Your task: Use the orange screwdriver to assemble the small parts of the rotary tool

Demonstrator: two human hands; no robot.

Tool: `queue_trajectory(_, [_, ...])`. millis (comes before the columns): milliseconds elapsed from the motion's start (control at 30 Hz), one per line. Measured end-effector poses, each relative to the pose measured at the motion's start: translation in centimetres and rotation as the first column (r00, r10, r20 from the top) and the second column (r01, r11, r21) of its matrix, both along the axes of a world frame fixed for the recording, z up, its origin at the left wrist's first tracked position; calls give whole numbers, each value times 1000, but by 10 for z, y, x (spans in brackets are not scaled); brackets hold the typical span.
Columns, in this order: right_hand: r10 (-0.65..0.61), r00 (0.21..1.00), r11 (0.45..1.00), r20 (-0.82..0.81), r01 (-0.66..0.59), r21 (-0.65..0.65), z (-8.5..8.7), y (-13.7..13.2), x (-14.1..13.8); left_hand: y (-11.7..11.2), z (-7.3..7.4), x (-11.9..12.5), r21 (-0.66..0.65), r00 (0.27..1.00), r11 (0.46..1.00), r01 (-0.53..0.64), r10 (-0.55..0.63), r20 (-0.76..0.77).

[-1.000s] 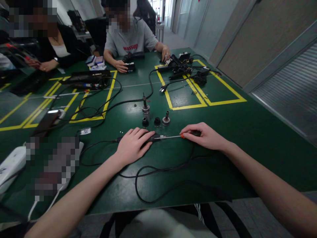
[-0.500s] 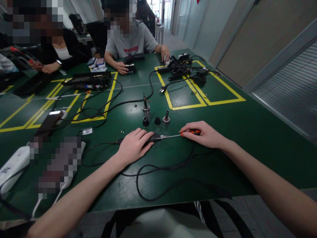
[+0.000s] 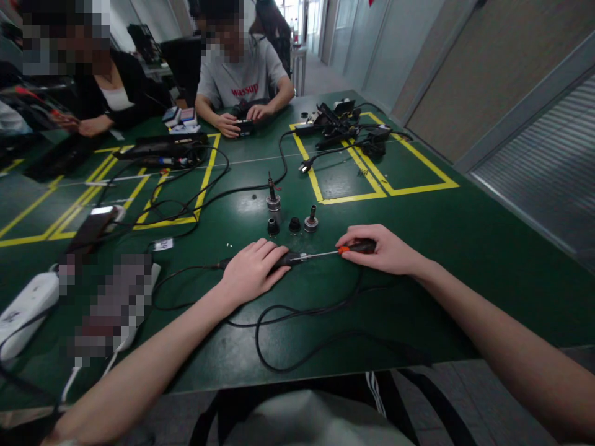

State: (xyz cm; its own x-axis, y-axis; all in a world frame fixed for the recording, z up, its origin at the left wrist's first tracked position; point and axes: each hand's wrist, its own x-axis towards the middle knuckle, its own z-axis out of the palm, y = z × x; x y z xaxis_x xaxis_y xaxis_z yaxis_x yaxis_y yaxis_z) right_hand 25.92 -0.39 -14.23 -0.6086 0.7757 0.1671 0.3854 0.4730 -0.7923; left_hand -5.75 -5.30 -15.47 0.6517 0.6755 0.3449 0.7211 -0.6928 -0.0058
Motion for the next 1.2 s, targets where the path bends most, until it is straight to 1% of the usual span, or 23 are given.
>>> queue_trajectory(133, [8, 997, 999, 73, -5, -38, 2, 1, 1, 0, -1, 0, 0, 1000, 1000, -7, 7, 21])
queue_trajectory(200, [25, 995, 999, 94, -22, -30, 3, 2, 1, 0, -1, -1, -2, 999, 1000, -9, 9, 31])
queue_trajectory(300, [30, 996, 999, 79, -29, -15, 2, 2, 0, 0, 0, -1, -7, 999, 1000, -8, 8, 42])
queue_trajectory(433, [-9, 1000, 999, 3, 9, -37, -1, 1, -1, 1, 0, -1, -17, 998, 1000, -8, 9, 55])
queue_trajectory(533, [-9, 999, 1000, -37, 9, 6, -2, 1, 1, 2, -1, -1, -23, 998, 1000, -12, 13, 61])
queue_trajectory(633, [4, 1000, 999, -16, -4, 35, -1, 2, 1, 2, -1, -1, -28, 998, 999, -14, 16, 62])
queue_trajectory(867, [17, 996, 1000, 83, -17, -8, 0, 3, -1, 0, -1, -1, -37, 998, 999, -24, 27, 64])
queue_trajectory(1000, [4, 998, 1000, 63, -4, 6, -1, 3, 0, 0, -1, -1, -40, 997, 999, -23, 25, 67])
queue_trajectory(1100, [-7, 999, 1000, 32, 8, -16, -2, 2, 0, 0, -1, -1, -41, 997, 999, -19, 22, 71])
queue_trajectory(1200, [11, 1000, 1000, 15, -11, -17, -2, 2, 1, 0, -1, -1, -40, 997, 999, -17, 20, 76])
